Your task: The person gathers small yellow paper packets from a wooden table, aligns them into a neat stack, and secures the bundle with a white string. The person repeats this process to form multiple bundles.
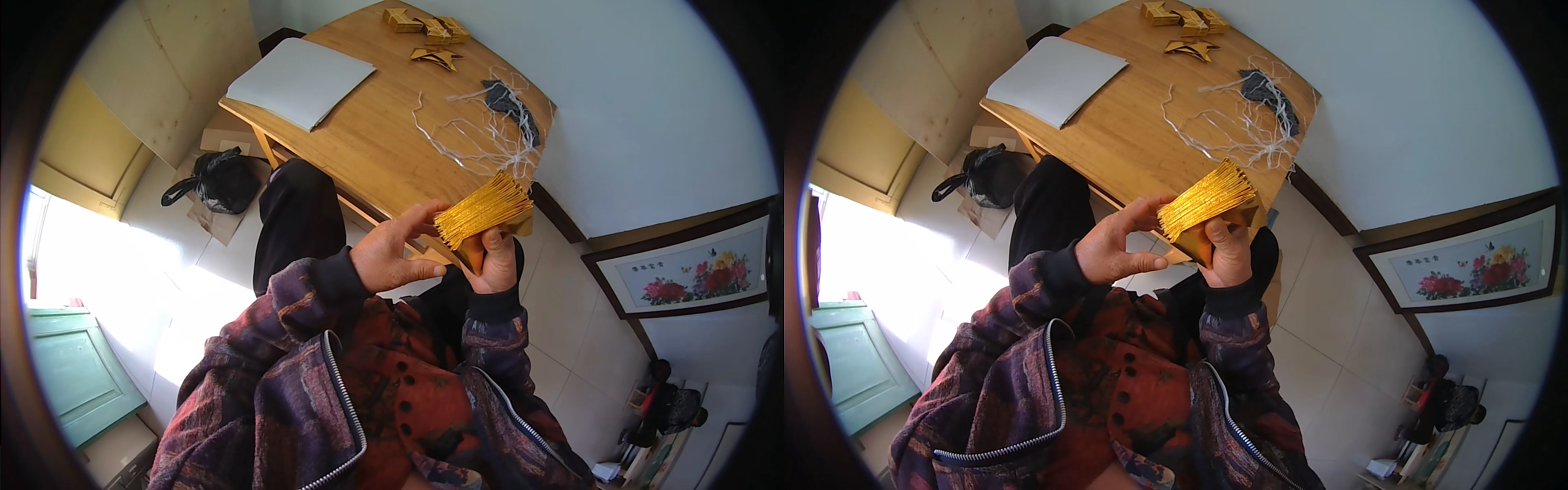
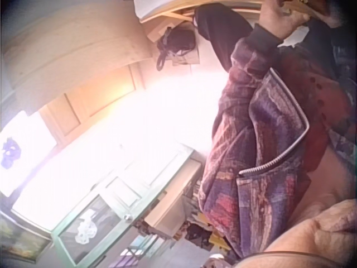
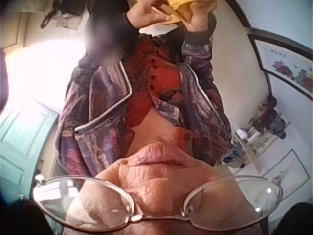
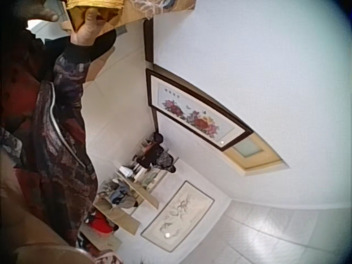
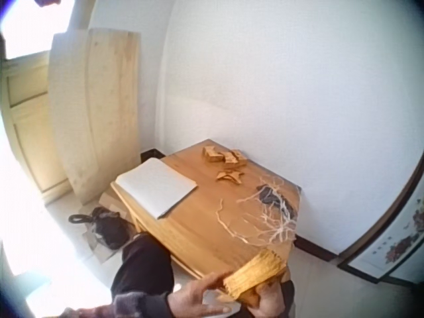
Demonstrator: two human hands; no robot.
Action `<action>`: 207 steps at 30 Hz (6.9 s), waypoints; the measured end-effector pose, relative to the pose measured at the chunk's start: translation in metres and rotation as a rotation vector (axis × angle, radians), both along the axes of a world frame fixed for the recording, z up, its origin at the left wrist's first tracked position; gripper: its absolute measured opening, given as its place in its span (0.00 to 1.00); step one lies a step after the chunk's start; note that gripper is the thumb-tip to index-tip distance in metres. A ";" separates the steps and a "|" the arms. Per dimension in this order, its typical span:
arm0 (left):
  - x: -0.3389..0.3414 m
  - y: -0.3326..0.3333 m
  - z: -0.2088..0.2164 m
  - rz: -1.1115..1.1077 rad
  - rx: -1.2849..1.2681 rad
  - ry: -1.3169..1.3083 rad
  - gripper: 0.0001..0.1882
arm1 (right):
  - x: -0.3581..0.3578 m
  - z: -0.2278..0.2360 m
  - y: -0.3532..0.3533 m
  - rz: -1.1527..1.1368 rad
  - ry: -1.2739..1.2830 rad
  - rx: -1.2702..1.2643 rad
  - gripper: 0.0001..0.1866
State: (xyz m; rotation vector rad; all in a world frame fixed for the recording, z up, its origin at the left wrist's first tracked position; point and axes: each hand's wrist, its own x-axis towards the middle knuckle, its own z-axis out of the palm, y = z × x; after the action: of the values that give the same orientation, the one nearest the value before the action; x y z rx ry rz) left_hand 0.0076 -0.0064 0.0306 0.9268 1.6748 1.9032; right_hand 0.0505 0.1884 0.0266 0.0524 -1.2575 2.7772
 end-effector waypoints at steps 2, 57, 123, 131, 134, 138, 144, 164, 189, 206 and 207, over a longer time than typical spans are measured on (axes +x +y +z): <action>0.003 0.002 0.001 0.069 -0.062 0.087 0.43 | -0.001 0.000 -0.001 -0.007 -0.011 -0.013 0.31; -0.098 0.041 -0.075 0.198 0.051 -0.146 0.27 | -0.059 0.007 0.011 -0.453 0.188 1.594 0.30; -0.097 0.039 -0.077 0.308 -0.170 0.035 0.28 | -0.076 0.012 -0.017 -0.029 0.375 2.166 0.55; -0.099 0.040 -0.076 0.277 -0.098 0.022 0.28 | -0.076 0.029 -0.017 0.107 0.261 2.161 0.58; -0.098 0.041 -0.077 0.279 -0.048 0.002 0.29 | -0.080 0.032 -0.015 -0.036 0.415 2.090 0.57; -0.098 0.040 -0.081 0.328 -0.125 0.136 0.29 | -0.079 0.027 -0.019 0.085 0.371 2.164 0.56; -0.098 0.041 -0.079 0.288 -0.029 -0.013 0.27 | -0.082 0.023 -0.019 0.054 0.351 2.166 0.54; -0.099 0.046 -0.082 0.299 -0.003 0.003 0.25 | -0.089 0.039 -0.005 0.009 0.322 2.068 0.49; -0.069 0.017 0.032 0.237 -0.693 0.913 0.32 | -0.039 0.032 0.017 -0.092 0.071 1.270 0.15; -0.029 0.030 -0.008 0.028 0.460 -0.349 0.51 | -0.018 0.010 -0.024 0.030 0.026 0.037 0.18; -0.027 0.031 -0.002 0.028 0.485 -0.347 0.52 | -0.018 0.007 -0.026 0.040 0.027 0.000 0.17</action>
State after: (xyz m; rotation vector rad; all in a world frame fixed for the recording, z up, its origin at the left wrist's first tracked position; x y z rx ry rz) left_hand -0.0193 0.0251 0.0283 0.6813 1.0524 2.3810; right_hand 0.0323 0.1622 0.0341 0.1167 -1.2633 2.8006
